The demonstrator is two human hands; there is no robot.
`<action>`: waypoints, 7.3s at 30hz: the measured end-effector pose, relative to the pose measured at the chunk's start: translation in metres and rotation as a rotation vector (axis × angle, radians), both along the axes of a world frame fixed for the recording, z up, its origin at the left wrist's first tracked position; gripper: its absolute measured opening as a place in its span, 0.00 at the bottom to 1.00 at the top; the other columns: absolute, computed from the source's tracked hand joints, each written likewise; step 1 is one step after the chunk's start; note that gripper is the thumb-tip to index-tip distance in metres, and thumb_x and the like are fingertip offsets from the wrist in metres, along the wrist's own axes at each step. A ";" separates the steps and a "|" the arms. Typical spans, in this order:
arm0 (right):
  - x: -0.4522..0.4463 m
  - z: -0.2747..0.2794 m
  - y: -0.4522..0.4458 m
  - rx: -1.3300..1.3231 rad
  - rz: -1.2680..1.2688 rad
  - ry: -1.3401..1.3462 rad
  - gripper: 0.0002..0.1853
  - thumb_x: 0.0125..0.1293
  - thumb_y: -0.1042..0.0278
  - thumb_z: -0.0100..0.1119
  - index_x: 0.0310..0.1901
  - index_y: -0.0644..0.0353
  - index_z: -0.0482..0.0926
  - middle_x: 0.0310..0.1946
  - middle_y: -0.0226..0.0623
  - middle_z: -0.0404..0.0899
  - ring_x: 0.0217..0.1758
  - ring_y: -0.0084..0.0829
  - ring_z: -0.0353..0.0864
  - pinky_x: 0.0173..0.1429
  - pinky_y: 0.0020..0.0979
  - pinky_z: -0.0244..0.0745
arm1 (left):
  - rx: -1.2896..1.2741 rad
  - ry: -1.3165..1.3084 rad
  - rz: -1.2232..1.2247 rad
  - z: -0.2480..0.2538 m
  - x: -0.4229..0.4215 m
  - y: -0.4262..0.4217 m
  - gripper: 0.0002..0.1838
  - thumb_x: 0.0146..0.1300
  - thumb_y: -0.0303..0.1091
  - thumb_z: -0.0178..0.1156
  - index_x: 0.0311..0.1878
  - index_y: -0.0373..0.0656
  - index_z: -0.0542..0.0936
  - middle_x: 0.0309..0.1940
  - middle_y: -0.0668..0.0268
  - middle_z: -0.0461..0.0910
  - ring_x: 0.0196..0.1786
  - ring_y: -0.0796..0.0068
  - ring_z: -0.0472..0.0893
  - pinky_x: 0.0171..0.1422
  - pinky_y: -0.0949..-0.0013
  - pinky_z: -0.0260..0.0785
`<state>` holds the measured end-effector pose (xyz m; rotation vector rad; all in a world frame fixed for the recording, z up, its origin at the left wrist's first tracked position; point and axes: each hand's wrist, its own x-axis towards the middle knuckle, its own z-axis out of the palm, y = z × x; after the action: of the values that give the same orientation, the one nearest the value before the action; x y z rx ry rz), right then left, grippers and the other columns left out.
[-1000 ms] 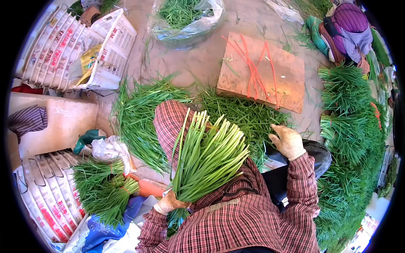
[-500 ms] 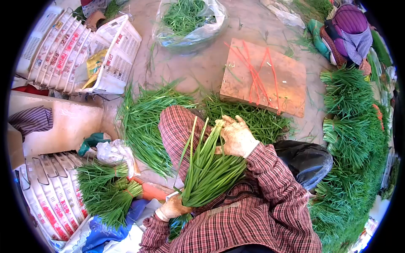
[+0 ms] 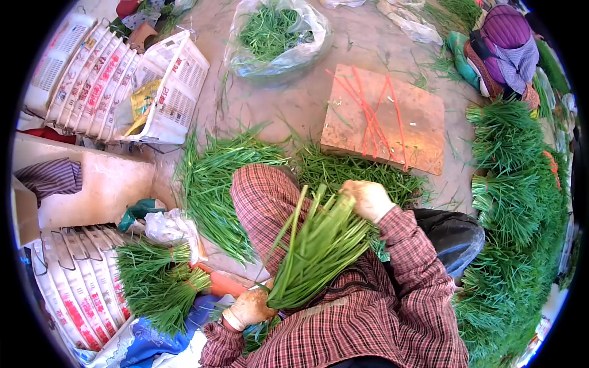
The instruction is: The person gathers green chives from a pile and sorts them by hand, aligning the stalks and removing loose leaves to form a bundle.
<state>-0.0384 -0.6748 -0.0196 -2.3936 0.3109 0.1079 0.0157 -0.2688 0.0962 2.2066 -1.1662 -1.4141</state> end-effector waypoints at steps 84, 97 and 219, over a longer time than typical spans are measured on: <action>-0.023 0.065 0.081 -0.230 0.331 -0.369 0.08 0.67 0.56 0.67 0.43 0.46 0.84 0.30 0.26 0.79 0.31 0.29 0.82 0.37 0.34 0.80 | -0.043 -0.591 -0.004 0.017 0.033 -0.022 0.48 0.59 0.32 0.66 0.82 0.39 0.57 0.37 0.59 0.83 0.38 0.58 0.84 0.42 0.56 0.75; -0.094 -0.031 -0.037 -0.601 0.030 0.087 0.05 0.70 0.64 0.60 0.37 0.54 0.77 0.29 0.40 0.79 0.27 0.43 0.85 0.31 0.42 0.81 | -0.030 -0.576 -0.046 -0.003 0.032 -0.012 0.46 0.59 0.32 0.67 0.81 0.39 0.60 0.37 0.61 0.82 0.39 0.58 0.83 0.43 0.56 0.74; -0.086 0.140 0.040 0.029 0.593 -0.162 0.15 0.64 0.65 0.63 0.53 0.47 0.85 0.55 0.24 0.88 0.53 0.32 0.89 0.50 0.38 0.84 | -0.213 -0.169 0.365 -0.024 0.002 -0.010 0.53 0.57 0.38 0.76 0.80 0.33 0.57 0.78 0.43 0.63 0.79 0.49 0.66 0.81 0.58 0.63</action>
<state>-0.1244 -0.6344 0.1207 -2.3747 -0.4783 0.1851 0.0180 -0.2793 0.0719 2.2716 -0.8566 -0.9302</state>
